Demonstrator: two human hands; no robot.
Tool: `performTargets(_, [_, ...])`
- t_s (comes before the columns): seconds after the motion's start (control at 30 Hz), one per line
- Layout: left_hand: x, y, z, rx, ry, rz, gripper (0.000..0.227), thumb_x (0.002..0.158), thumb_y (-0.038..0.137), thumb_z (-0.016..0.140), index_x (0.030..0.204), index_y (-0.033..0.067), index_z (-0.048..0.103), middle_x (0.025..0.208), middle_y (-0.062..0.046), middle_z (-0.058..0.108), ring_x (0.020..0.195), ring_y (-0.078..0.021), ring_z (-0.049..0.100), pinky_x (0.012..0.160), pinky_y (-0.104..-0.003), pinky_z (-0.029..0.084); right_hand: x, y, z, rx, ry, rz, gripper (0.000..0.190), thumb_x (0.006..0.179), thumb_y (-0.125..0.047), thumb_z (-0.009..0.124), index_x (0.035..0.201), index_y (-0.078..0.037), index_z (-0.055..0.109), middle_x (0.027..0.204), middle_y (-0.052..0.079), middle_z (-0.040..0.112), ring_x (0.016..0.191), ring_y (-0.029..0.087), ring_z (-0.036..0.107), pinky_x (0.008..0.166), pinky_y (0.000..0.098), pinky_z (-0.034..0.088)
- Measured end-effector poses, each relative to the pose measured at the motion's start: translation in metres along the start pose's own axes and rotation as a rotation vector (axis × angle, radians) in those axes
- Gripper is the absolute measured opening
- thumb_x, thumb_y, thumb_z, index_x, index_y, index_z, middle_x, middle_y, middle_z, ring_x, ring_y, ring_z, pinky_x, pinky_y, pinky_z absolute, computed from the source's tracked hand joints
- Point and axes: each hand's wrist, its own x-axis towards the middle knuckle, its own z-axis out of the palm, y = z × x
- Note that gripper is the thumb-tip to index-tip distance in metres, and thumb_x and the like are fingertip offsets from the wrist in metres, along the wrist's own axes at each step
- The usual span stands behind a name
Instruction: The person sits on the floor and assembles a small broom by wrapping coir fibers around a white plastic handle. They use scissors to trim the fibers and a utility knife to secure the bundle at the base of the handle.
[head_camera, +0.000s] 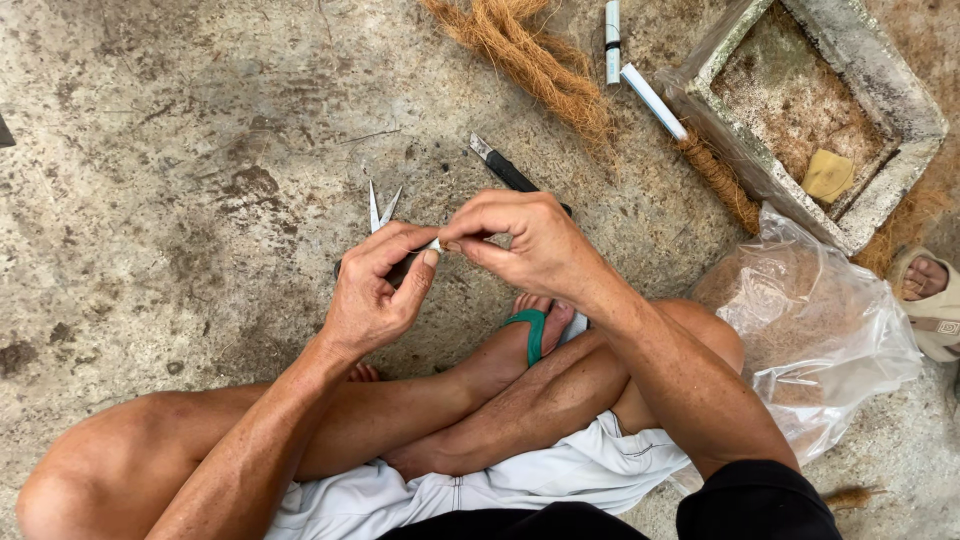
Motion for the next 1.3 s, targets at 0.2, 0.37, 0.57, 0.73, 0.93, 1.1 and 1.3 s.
performTargets(0.2, [0.003,0.002,0.002,0.018,0.010,0.032,0.023,0.098,0.007,0.066,0.119,-0.0016,0.070,0.100,-0.010,0.070,0.075,-0.0141,0.064,0.063,-0.027,0.050,-0.003,0.004,0.010,0.009,0.096,0.056,0.018,0.091,-0.001,0.078,0.106,-0.004,0.069,0.101,0.004,0.074,0.093,0.012,0.075,0.083,0.0274,0.063])
performTargets(0.37, [0.004,0.004,0.003,0.017,-0.011,-0.013,0.023,0.099,0.008,0.065,0.120,-0.0004,0.069,0.102,-0.011,0.069,0.081,-0.0176,0.067,0.065,-0.029,0.053,-0.004,0.009,0.010,-0.002,0.096,0.079,0.020,0.089,-0.001,0.073,0.108,-0.004,0.067,0.101,0.003,0.074,0.093,0.011,0.074,0.083,0.0259,0.062])
performTargets(0.57, [0.006,0.006,-0.002,0.137,-0.021,0.086,0.029,0.099,0.011,0.063,0.125,-0.0008,0.068,0.104,-0.014,0.069,0.092,-0.0264,0.071,0.079,-0.036,0.056,-0.003,0.019,0.008,0.254,0.064,0.238,0.016,0.092,0.002,0.067,0.107,-0.003,0.072,0.104,0.001,0.068,0.091,0.007,0.069,0.078,0.0224,0.058])
performTargets(0.73, [0.006,0.011,-0.001,0.211,-0.021,-0.016,0.033,0.097,0.017,0.064,0.125,0.0006,0.068,0.101,-0.014,0.070,0.085,-0.0269,0.072,0.074,-0.037,0.057,-0.006,0.019,0.003,0.087,0.068,0.171,0.021,0.089,0.004,0.068,0.106,-0.004,0.078,0.106,0.001,0.064,0.089,0.008,0.067,0.076,0.0222,0.056])
performTargets(0.93, [0.008,0.005,-0.002,0.193,-0.024,-0.029,0.036,0.100,0.020,0.063,0.131,0.0014,0.066,0.102,-0.014,0.070,0.088,-0.0280,0.071,0.077,-0.038,0.056,-0.005,0.014,0.001,0.058,0.081,0.036,0.023,0.091,0.001,0.071,0.113,-0.004,0.076,0.122,0.004,0.066,0.106,0.013,0.069,0.090,0.0250,0.059])
performTargets(1.1, [0.006,-0.002,-0.001,0.136,-0.023,0.010,0.033,0.103,0.021,0.063,0.129,0.0004,0.064,0.108,-0.016,0.070,0.096,-0.0290,0.071,0.084,-0.037,0.056,-0.001,0.010,0.003,-0.043,0.079,0.029,0.019,0.091,-0.004,0.080,0.109,-0.005,0.077,0.116,0.006,0.076,0.104,0.016,0.075,0.087,0.0260,0.062])
performTargets(1.3, [0.007,-0.003,0.003,0.054,-0.007,-0.009,0.031,0.105,0.021,0.062,0.127,0.0005,0.065,0.113,-0.015,0.072,0.100,-0.0272,0.072,0.086,-0.036,0.056,-0.002,0.004,0.010,-0.055,0.165,0.014,0.017,0.090,0.000,0.080,0.107,-0.004,0.076,0.106,0.008,0.077,0.096,0.016,0.076,0.082,0.0260,0.062])
